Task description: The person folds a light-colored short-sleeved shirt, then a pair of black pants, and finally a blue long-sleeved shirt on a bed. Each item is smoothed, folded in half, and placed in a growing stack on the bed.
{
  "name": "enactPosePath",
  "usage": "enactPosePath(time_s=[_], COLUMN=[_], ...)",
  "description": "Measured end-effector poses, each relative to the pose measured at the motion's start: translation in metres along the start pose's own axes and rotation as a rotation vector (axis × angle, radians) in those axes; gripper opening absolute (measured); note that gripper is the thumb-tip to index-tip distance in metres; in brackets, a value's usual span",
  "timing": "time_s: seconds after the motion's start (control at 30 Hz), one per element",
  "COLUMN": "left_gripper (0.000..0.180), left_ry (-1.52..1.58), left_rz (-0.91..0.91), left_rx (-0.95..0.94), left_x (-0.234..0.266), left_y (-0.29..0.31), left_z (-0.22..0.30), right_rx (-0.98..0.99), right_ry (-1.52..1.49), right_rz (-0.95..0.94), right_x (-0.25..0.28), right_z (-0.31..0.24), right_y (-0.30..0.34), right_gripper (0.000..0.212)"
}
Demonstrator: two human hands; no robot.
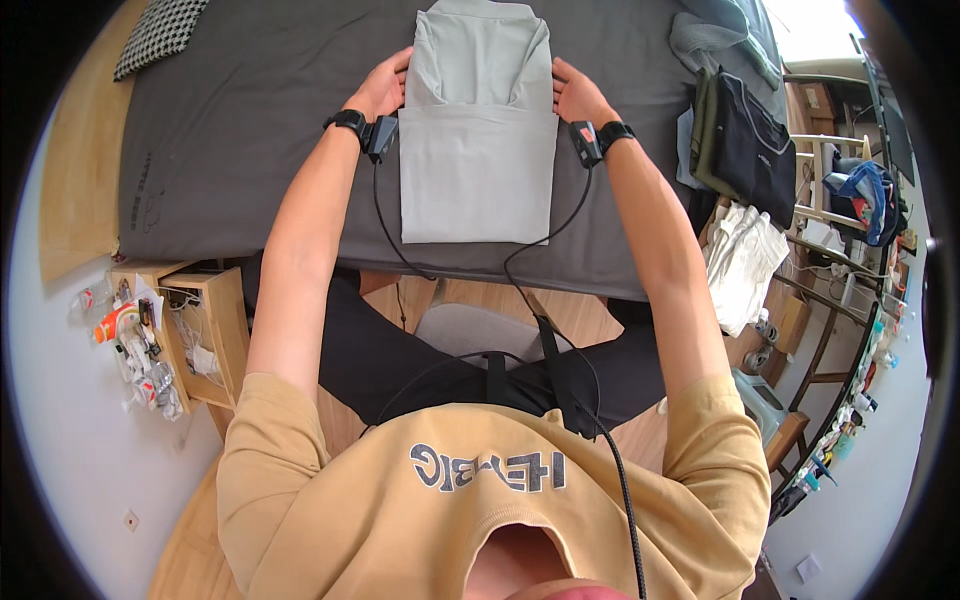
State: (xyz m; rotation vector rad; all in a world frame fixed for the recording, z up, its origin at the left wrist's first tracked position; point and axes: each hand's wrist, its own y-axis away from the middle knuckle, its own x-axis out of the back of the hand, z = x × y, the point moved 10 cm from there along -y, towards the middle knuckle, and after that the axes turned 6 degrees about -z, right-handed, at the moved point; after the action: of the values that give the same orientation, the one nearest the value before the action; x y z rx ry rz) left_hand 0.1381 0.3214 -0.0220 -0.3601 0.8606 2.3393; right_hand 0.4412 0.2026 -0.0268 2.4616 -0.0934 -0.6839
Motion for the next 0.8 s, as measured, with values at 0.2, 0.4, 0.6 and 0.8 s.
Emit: enactPosePath(time_s=[0.2,0.4,0.6,0.8], left_gripper=[0.062,0.047,0.045,0.038], left_ry=[0.119,-0.015,-0.195,-0.322], left_rz=[0.036,-0.113,-0.079,-0.09], left_rx=[0.034,0.05,-0.122,-0.389], left_x=[0.005,0.001,-0.001,-0.049], left_y=[-0.036,-0.074,-0.08,0.0], left_z=[0.022,0.034,0.063,0.11], right_rx=[-0.015,-0.006,0.147,0.403], right_ry=[-0.205,-0.156,0.033,0.129], right_rz=[-0.038,-0.107,-0.191,-0.37], right_x=[-0.005,0.001,-0.019,-0.079], right_z=[-0.027,-0.042,-0.08,-0.118], right_y=[-0.029,-0.073,-0.066,0.012], right_gripper=[0.07,0.054,0.035,0.036])
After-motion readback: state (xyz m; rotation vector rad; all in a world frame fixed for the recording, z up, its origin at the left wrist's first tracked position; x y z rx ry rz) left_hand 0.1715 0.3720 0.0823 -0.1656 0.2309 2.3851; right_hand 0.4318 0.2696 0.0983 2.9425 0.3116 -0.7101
